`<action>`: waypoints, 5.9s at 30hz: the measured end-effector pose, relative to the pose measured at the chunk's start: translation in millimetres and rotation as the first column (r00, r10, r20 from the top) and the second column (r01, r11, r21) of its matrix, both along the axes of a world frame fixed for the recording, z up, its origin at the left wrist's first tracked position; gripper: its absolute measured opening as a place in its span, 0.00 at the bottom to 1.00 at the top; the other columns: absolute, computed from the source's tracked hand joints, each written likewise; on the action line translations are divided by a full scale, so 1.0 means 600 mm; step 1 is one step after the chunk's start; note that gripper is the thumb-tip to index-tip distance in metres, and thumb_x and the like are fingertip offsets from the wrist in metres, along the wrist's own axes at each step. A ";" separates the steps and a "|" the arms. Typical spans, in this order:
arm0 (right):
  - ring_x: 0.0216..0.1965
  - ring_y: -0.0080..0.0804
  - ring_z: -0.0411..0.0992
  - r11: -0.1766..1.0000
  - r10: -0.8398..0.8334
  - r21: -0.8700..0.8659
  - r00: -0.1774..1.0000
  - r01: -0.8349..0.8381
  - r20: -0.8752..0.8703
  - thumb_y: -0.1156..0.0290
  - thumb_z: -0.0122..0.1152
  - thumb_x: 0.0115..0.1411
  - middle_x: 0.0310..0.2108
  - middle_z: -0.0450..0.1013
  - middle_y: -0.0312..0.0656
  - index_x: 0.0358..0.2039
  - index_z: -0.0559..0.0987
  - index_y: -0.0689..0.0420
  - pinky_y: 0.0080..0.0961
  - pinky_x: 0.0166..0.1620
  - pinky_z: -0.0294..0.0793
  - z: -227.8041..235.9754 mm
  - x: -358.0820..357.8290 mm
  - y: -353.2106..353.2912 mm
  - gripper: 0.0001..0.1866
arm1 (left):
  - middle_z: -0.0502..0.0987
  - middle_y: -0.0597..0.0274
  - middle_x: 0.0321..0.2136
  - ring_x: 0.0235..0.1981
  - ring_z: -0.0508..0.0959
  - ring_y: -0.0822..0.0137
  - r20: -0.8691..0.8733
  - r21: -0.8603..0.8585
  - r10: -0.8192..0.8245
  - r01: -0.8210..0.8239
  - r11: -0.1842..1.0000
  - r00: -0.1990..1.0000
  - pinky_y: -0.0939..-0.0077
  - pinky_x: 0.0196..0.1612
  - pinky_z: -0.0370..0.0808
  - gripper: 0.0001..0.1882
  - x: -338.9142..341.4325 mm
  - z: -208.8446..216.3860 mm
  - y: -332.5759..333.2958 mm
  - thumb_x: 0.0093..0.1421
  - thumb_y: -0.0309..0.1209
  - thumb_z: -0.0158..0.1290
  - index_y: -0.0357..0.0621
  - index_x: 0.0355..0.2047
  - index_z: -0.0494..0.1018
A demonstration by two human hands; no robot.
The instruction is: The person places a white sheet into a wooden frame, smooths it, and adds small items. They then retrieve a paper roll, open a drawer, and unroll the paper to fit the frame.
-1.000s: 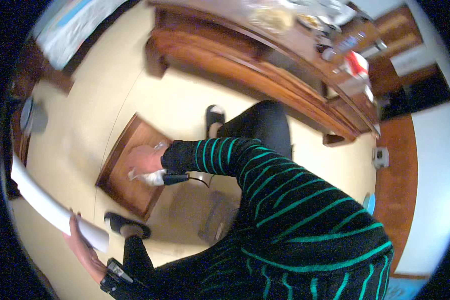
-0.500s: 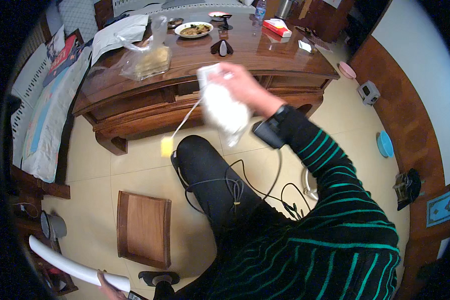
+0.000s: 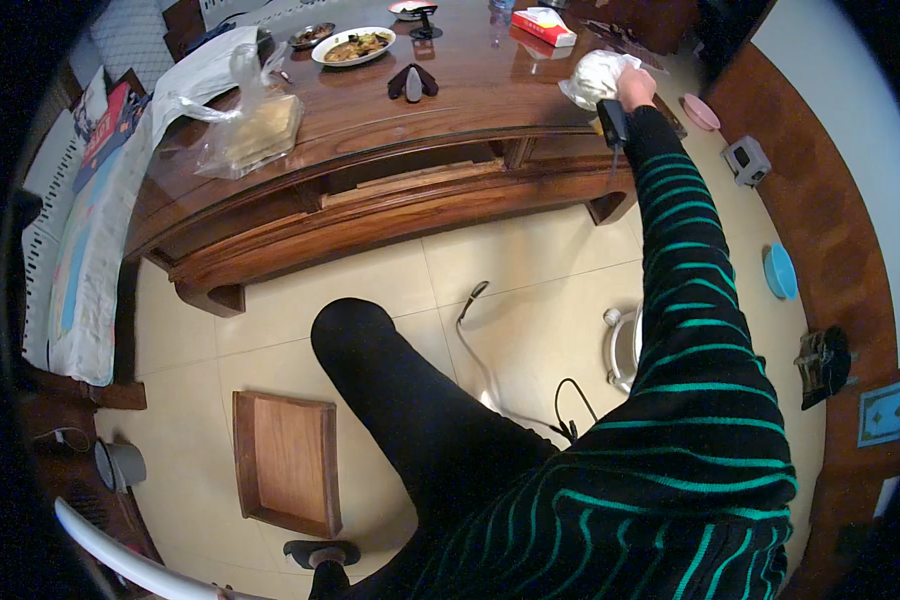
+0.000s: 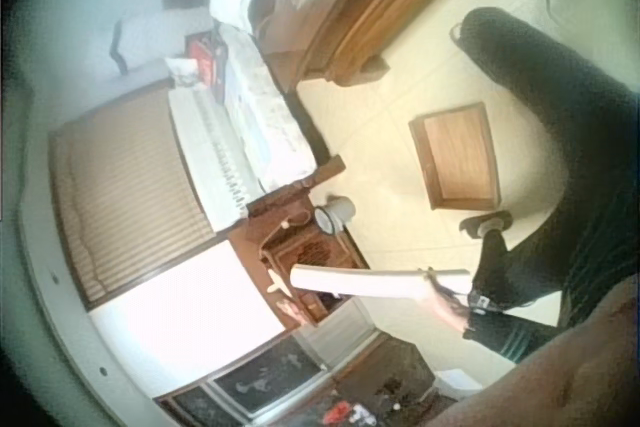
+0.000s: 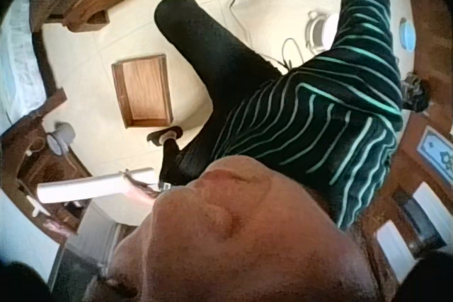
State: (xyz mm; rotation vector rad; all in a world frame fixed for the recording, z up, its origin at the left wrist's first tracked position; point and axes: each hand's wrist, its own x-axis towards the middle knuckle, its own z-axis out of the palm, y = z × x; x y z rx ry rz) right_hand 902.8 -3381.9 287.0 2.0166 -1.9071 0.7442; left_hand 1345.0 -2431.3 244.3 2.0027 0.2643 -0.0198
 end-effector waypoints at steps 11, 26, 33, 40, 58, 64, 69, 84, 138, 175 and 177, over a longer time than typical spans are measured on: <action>0.50 0.49 0.71 0.981 -0.012 0.190 0.958 -0.044 0.286 0.40 0.43 0.63 0.49 0.73 0.55 0.51 0.76 0.62 0.40 0.52 0.69 -0.119 -0.033 -0.147 0.36 | 0.74 0.52 0.41 0.42 0.74 0.61 -0.076 -0.064 -0.071 0.067 0.996 0.995 0.66 0.46 0.71 0.28 -0.023 -0.030 -0.100 0.56 0.35 0.57 0.33 0.55 0.69; 0.45 0.26 0.75 -0.386 0.173 0.071 0.003 -0.920 0.985 0.63 0.54 0.65 0.51 0.72 0.39 0.53 0.74 0.55 0.23 0.47 0.76 -0.028 0.518 0.771 0.18 | 0.75 0.61 0.37 0.36 0.76 0.69 -0.329 -0.692 -0.430 0.095 0.716 0.841 0.73 0.38 0.74 0.21 -0.108 -0.114 -0.211 0.59 0.31 0.58 0.34 0.50 0.68; 0.47 0.21 0.70 -0.700 0.168 0.370 0.362 -0.611 0.917 0.54 0.54 0.66 0.44 0.72 0.34 0.55 0.69 0.58 0.25 0.52 0.71 -0.182 0.676 1.029 0.24 | 0.75 0.61 0.43 0.42 0.74 0.70 -0.230 -0.660 -0.510 0.252 0.707 0.829 0.76 0.45 0.71 0.26 -0.113 -0.179 -0.242 0.57 0.32 0.60 0.37 0.54 0.66; 0.40 0.24 0.76 -0.609 -0.086 0.470 0.642 -0.639 0.762 0.71 0.65 0.60 0.41 0.75 0.40 0.42 0.72 0.57 0.22 0.45 0.79 -0.363 0.727 1.043 0.13 | 0.74 0.59 0.49 0.47 0.73 0.68 -0.278 -0.810 -0.543 0.110 0.575 0.792 0.72 0.51 0.70 0.30 -0.101 -0.313 -0.218 0.65 0.44 0.51 0.37 0.60 0.61; 0.54 0.35 0.72 -0.789 -0.235 0.203 0.591 -0.579 0.772 0.82 0.57 0.59 0.55 0.69 0.49 0.62 0.61 0.64 0.30 0.58 0.72 -0.400 0.755 0.984 0.30 | 0.77 0.60 0.44 0.44 0.76 0.65 -0.382 -0.924 -0.312 -0.361 0.125 0.870 0.71 0.50 0.73 0.21 -0.062 -0.394 -0.184 0.62 0.38 0.54 0.38 0.51 0.70; 0.54 0.36 0.72 -0.753 -0.287 0.174 0.556 -0.634 0.780 0.86 0.56 0.57 0.55 0.69 0.50 0.62 0.60 0.63 0.30 0.58 0.72 -0.387 0.766 0.956 0.32 | 0.77 0.59 0.41 0.41 0.77 0.65 -0.461 -0.885 -0.324 -0.455 0.099 0.826 0.71 0.44 0.77 0.21 -0.068 -0.376 -0.172 0.59 0.36 0.56 0.36 0.49 0.71; 0.54 0.39 0.72 -0.709 -0.203 0.287 0.576 -0.644 0.792 0.88 0.55 0.56 0.55 0.68 0.52 0.65 0.56 0.62 0.31 0.57 0.73 -0.396 0.769 0.940 0.36 | 0.77 0.57 0.40 0.40 0.77 0.64 -0.468 -0.881 -0.328 -0.403 0.247 0.821 0.71 0.43 0.77 0.19 -0.080 -0.376 -0.180 0.57 0.33 0.57 0.36 0.47 0.72; 0.57 0.44 0.69 -0.540 -0.143 0.465 0.621 -0.702 0.771 0.88 0.45 0.58 0.59 0.64 0.53 0.68 0.53 0.58 0.30 0.56 0.73 -0.440 0.777 0.920 0.37 | 0.63 0.53 0.59 0.57 0.67 0.59 -0.275 -0.951 -0.121 -0.251 0.179 0.954 0.67 0.59 0.64 0.46 -0.068 -0.397 -0.135 0.58 0.27 0.53 0.46 0.70 0.38; 0.55 0.34 0.69 -0.499 -0.541 0.000 0.311 -0.867 0.781 0.77 0.51 0.65 0.56 0.67 0.44 0.59 0.62 0.58 0.31 0.60 0.68 -0.456 0.779 1.026 0.22 | 0.76 0.38 0.46 0.45 0.80 0.55 -0.443 -0.895 -0.701 -0.232 0.381 0.559 0.65 0.46 0.79 0.53 -0.102 -0.455 -0.135 0.55 0.74 0.32 0.26 0.48 0.68; 0.41 0.27 0.77 -0.339 -0.416 0.415 0.530 -0.844 0.738 0.64 0.67 0.58 0.41 0.77 0.35 0.47 0.74 0.54 0.25 0.45 0.79 -0.606 0.829 0.885 0.19 | 0.77 0.61 0.46 0.46 0.77 0.67 -0.427 -0.723 0.028 -0.360 0.589 0.904 0.74 0.52 0.72 0.16 0.084 -0.608 0.048 0.60 0.27 0.56 0.38 0.49 0.72; 0.41 0.26 0.77 -0.375 -0.331 0.474 0.592 -0.797 0.735 0.67 0.64 0.59 0.41 0.77 0.36 0.45 0.75 0.55 0.24 0.46 0.79 -0.615 0.836 0.870 0.15 | 0.77 0.60 0.46 0.46 0.77 0.66 -0.428 -0.716 0.024 -0.355 0.601 0.903 0.73 0.53 0.72 0.17 0.086 -0.628 0.059 0.60 0.27 0.56 0.38 0.49 0.72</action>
